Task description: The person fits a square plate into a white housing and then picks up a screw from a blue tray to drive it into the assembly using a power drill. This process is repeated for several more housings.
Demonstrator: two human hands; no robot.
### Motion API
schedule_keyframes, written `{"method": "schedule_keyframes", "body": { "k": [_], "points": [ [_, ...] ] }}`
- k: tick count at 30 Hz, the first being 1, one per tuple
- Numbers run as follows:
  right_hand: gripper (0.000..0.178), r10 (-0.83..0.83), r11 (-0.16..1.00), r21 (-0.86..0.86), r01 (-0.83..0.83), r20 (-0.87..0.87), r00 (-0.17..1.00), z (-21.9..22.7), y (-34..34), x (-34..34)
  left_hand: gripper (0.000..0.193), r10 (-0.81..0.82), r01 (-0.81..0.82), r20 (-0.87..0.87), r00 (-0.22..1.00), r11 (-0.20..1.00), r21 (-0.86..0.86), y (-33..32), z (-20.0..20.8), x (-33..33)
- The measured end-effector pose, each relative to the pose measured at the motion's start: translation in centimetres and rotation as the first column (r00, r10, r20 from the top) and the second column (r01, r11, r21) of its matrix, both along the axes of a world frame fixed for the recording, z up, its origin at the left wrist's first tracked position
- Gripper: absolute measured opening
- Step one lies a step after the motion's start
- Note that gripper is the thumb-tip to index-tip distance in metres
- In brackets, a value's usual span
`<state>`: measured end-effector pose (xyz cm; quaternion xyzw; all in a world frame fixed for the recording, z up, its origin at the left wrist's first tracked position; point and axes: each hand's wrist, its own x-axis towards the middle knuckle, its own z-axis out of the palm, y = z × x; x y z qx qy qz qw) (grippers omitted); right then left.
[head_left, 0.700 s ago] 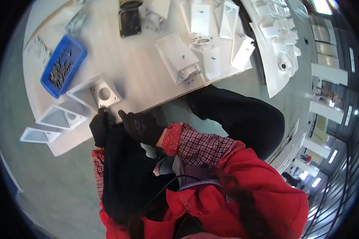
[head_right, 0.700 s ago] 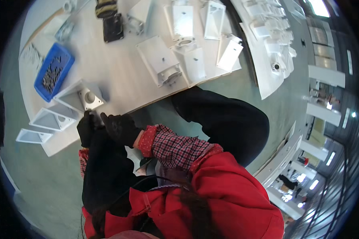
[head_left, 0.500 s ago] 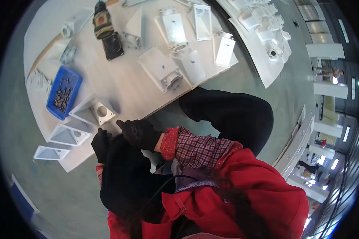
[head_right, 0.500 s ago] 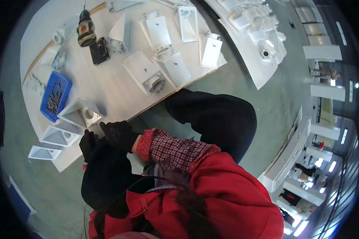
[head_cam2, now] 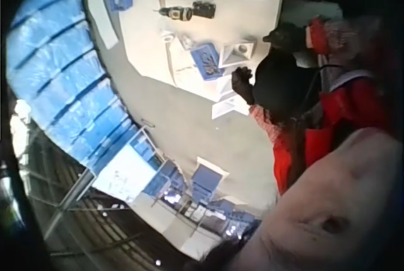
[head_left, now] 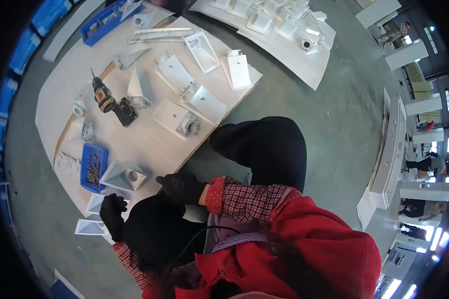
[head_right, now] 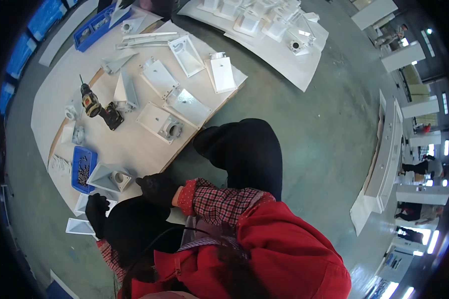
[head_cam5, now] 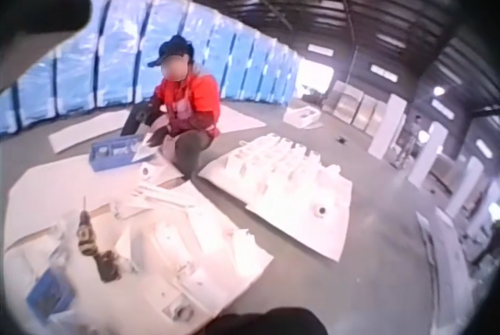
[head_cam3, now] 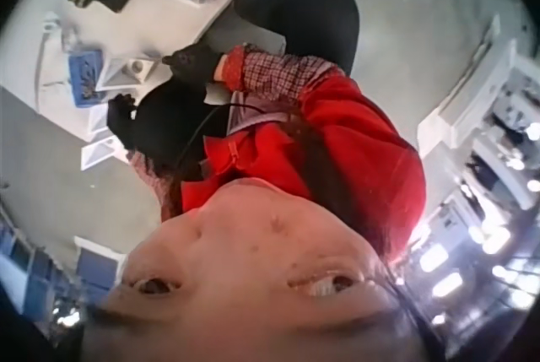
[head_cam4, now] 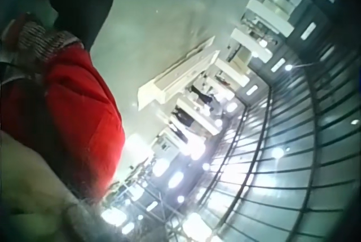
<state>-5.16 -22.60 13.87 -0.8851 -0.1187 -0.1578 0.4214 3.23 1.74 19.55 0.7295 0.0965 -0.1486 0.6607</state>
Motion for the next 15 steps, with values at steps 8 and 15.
{"method": "schedule_keyframes", "body": {
  "k": [8, 15],
  "points": [
    [0.033, -0.010, 0.982, -0.190, 0.002, -0.041, 0.999, -0.7, -1.1, -0.9, 0.024, -0.173, 0.146, 0.367, 0.914, 0.984, 0.100, -3.2, 10.4, -1.4],
    [0.029, 0.049, 0.996, -0.064, -0.060, -0.153, 0.987, 0.2, -0.8, -0.6, 0.018, -0.264, 0.243, 0.210, 0.941, 0.963, 0.120, -6.3, 14.4, -5.1]
  ]
}}
